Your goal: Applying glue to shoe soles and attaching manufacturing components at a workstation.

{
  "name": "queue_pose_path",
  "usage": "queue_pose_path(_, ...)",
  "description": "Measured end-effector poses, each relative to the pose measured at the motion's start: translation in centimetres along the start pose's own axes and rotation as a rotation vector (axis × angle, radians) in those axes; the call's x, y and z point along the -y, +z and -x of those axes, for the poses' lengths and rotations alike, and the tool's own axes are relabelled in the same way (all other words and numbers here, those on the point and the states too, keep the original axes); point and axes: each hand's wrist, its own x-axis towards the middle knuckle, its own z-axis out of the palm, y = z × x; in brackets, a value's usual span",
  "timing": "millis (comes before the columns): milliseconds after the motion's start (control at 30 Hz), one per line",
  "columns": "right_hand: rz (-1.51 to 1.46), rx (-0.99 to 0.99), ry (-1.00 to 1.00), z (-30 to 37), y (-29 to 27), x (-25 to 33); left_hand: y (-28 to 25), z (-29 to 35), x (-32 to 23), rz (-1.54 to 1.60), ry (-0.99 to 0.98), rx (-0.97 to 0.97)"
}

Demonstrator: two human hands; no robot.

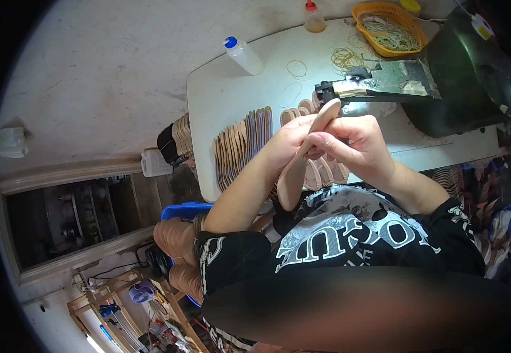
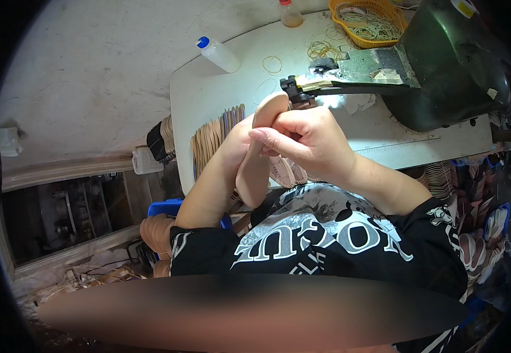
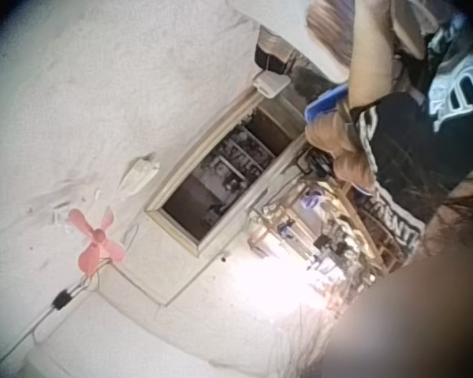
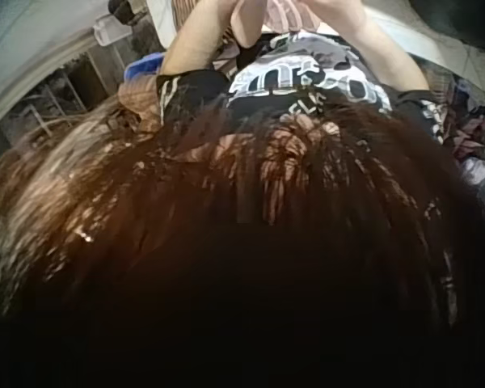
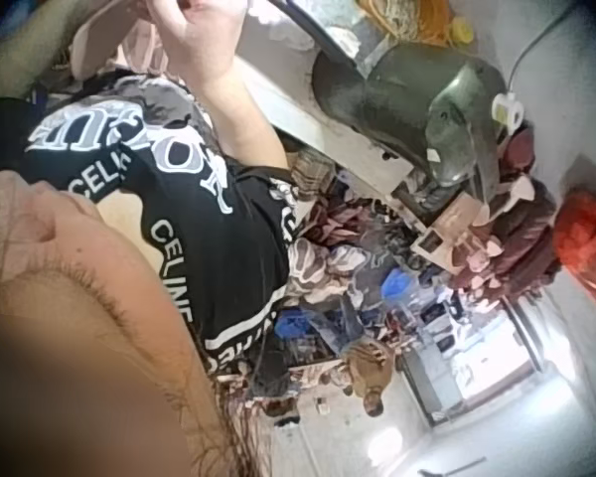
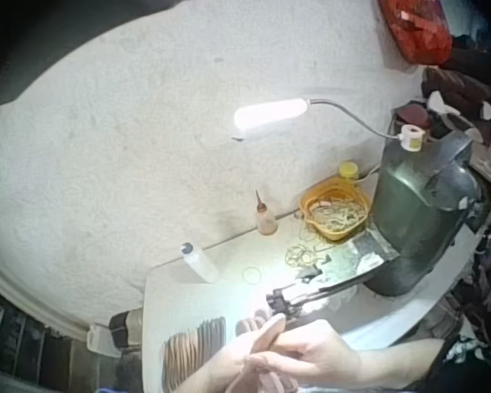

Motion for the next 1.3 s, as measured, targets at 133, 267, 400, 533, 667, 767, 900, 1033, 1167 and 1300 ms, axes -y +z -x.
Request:
queue_pose_path(133, 0.229, 0.049, -0.236, -0.2, 0.2, -0.5, -1.5, -0.1, 0.7, -0.213, 0.207, 0.048)
queue_pose_path(267, 0.312, 0.078, -0.337, -0.2, 0.9, -0.4, -3.7, -0.4, 1.5, -0.235, 0.219, 0.322)
queue_pose_path(400, 0.275, 0.043, -0.262, 0.1, 0.7, 0.5, -4.3, 0.1, 2.1, 0.104, -0.028, 0.355)
queue_pose_path(533, 0.031, -0.079, -0.175, 0.2, 0.9, 0.8, -4.2, 0.3, 1.7, 0.044, 0.050, 0.302)
queue_pose_path(667, 0.276, 0.025, -0.448, -0.3, 0.8, 0.0, -4.0, 0.6, 1.4, -0.011, 0.125, 0.379)
queue_pose_path(767, 0.311, -0.057, -0.500, -0.2, 1.0, -0.2, -3.7, 0.8, 1.5, 0.019, 0.021, 0.322)
queue_pose_path(900, 0.291, -0.037, -0.442, -0.6, 1.2, 0.0, -3.1, 0.4, 1.9, 0.173, -0.054, 0.380)
queue_pose_path(1033, 0.295, -0.094, -0.264, -1.4, 1.6, -1.3, -3.4, -0.1, 2.8, 0.231, 0.175, 0.322)
queue_pose_path(1167, 0.055, -0.176, -0.124, -1.2, 2.8, -3.5, -5.7, -0.1, 3.8, 0.599, 0.145, -0.059)
queue_pose_path(1300, 0.292, -0.100, -0.131, -0.9, 2.1, -4.6, -8.3, -0.6, 6.0, 0.413, 0.093, -0.546)
